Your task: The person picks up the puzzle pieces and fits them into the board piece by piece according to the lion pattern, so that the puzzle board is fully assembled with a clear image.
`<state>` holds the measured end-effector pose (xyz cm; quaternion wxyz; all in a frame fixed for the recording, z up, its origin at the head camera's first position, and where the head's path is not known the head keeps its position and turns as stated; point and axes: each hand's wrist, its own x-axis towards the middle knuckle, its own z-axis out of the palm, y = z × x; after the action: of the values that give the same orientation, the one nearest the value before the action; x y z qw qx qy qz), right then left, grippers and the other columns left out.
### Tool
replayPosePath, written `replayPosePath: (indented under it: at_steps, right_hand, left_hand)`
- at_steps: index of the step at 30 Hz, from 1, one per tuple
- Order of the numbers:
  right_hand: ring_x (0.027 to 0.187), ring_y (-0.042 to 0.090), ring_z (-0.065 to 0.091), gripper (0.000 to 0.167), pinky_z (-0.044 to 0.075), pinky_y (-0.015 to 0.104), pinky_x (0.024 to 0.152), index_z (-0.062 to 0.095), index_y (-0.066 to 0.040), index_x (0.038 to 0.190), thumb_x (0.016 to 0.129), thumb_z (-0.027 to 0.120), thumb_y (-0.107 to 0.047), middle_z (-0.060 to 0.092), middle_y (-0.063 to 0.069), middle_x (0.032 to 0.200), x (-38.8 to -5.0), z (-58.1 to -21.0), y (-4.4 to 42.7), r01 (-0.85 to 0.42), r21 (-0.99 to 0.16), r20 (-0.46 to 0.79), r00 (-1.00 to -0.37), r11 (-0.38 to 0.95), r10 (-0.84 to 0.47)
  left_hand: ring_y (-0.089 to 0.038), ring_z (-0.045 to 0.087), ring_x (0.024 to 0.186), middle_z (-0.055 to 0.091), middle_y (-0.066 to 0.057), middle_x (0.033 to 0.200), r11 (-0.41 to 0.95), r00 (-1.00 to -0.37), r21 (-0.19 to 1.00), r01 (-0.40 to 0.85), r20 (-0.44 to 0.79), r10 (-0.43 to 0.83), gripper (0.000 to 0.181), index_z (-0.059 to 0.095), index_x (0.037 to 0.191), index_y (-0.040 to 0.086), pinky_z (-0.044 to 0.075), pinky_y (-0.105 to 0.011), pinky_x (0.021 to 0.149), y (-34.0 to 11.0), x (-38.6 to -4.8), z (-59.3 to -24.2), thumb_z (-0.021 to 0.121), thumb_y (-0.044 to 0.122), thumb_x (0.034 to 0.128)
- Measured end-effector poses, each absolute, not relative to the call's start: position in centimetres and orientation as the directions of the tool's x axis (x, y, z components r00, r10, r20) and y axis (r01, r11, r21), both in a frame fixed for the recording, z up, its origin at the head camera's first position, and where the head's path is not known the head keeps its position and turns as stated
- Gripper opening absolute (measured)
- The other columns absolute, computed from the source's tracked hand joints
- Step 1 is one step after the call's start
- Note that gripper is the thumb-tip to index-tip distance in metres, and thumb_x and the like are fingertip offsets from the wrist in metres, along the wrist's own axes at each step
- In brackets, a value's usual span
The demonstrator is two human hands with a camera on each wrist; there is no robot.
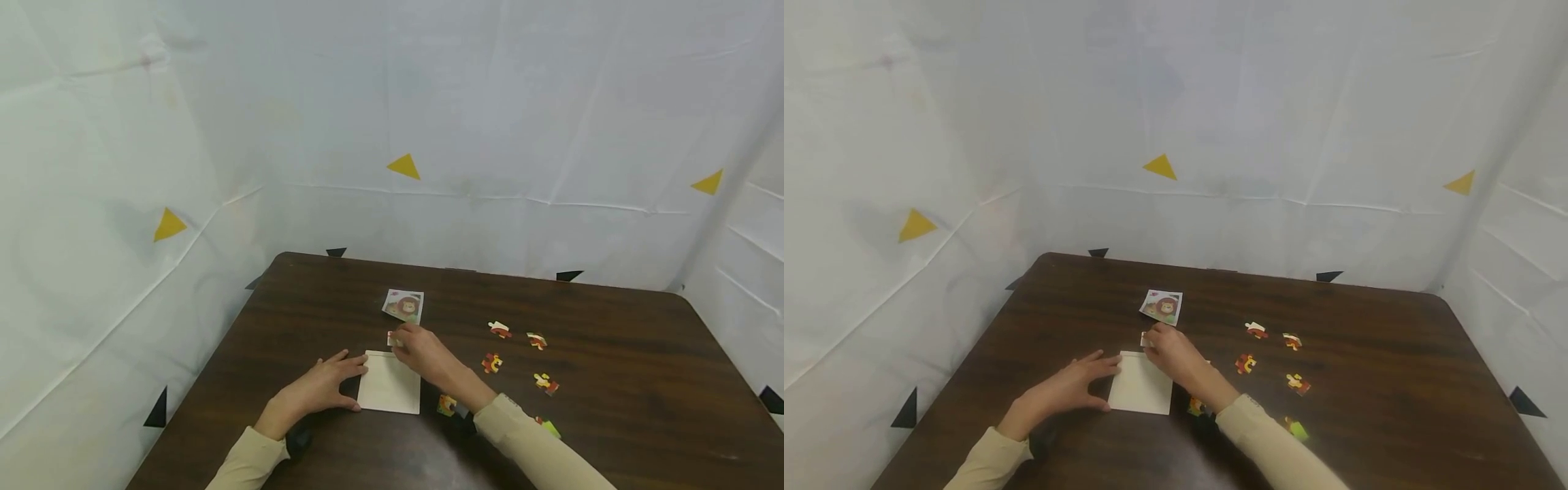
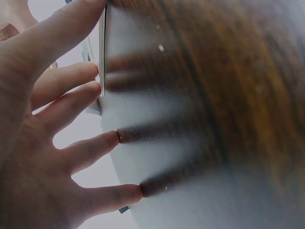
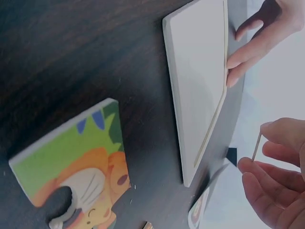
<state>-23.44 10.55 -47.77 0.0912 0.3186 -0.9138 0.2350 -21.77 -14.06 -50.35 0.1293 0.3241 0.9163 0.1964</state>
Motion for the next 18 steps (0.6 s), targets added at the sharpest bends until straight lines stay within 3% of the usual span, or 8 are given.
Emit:
replayPosePath:
  at_steps: [7,18]
  right_hand:
    - [0.089,0.020,0.066,0.020,0.056,0.029,0.071,0.068,0.000,0.107,0.088,0.070,-0.007,0.065,0.012,0.106,-23.53,-47.57,10.27,-0.672,-0.328,0.356,-0.739,0.664,-0.572]
    - [0.089,0.019,0.066,0.023,0.055,0.028,0.071,0.068,0.001,0.109,0.088,0.071,-0.008,0.064,0.011,0.105,-23.27,-47.82,9.67,-0.675,-0.311,0.344,-0.736,0.669,-0.583]
  left_hand:
    - [-0.042,0.028,0.139,0.039,-0.004,0.151,0.701,-0.753,0.449,0.555,-0.088,0.652,0.070,0.058,0.134,0.011,0.025,-0.079,0.092,-14.10,-22.03,-50.10,0.080,0.041,0.0755]
    - [-0.041,0.026,0.141,0.038,-0.003,0.152,0.706,-0.755,0.452,0.545,-0.101,0.647,0.069,0.057,0.135,0.012,0.024,-0.078,0.094,-14.18,-22.06,-50.13,0.078,0.042,0.0769]
